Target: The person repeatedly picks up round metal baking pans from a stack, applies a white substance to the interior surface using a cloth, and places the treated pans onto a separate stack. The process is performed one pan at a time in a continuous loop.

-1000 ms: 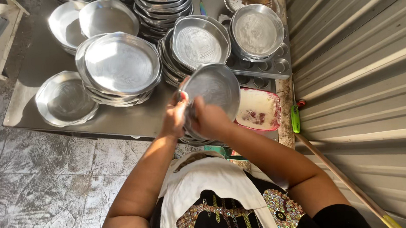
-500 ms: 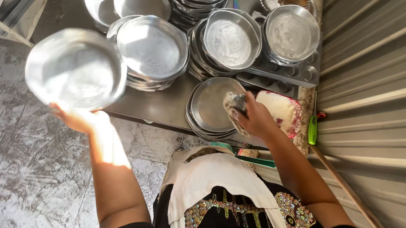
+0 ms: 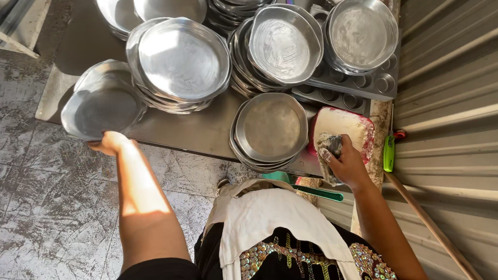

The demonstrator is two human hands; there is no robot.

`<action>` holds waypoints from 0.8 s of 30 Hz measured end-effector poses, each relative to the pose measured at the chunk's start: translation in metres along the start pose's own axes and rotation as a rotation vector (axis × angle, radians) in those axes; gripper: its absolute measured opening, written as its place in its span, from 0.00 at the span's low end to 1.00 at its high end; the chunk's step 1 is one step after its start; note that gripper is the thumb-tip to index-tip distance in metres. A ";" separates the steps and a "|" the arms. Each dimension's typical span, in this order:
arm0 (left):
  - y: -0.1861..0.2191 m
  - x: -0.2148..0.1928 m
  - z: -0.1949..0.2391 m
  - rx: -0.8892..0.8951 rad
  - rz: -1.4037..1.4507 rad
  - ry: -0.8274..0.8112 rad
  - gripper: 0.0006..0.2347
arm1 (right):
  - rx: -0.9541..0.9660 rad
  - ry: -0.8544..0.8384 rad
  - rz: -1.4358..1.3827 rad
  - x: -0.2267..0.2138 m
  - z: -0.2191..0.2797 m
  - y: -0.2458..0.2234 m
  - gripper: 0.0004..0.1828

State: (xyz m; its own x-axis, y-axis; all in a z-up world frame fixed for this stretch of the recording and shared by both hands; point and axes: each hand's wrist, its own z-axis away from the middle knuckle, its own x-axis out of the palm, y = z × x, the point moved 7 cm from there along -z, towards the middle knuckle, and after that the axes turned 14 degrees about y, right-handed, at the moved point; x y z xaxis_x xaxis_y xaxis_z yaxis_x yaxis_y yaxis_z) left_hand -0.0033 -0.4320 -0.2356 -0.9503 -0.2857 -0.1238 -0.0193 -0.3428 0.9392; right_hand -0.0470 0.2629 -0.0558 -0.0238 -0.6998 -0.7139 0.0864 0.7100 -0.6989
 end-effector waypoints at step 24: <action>-0.078 0.057 0.388 1.193 -0.674 -1.288 0.18 | 0.069 -0.044 -0.015 0.006 0.016 0.053 0.30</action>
State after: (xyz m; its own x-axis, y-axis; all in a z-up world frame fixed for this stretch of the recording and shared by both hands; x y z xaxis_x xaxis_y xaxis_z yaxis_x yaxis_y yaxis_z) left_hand -0.1770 -0.0745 -0.1921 -0.3020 0.5669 -0.7665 -0.0791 0.7863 0.6127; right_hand -0.0266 0.2953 -0.0969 0.0181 -0.7142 -0.6997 0.1549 0.6934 -0.7037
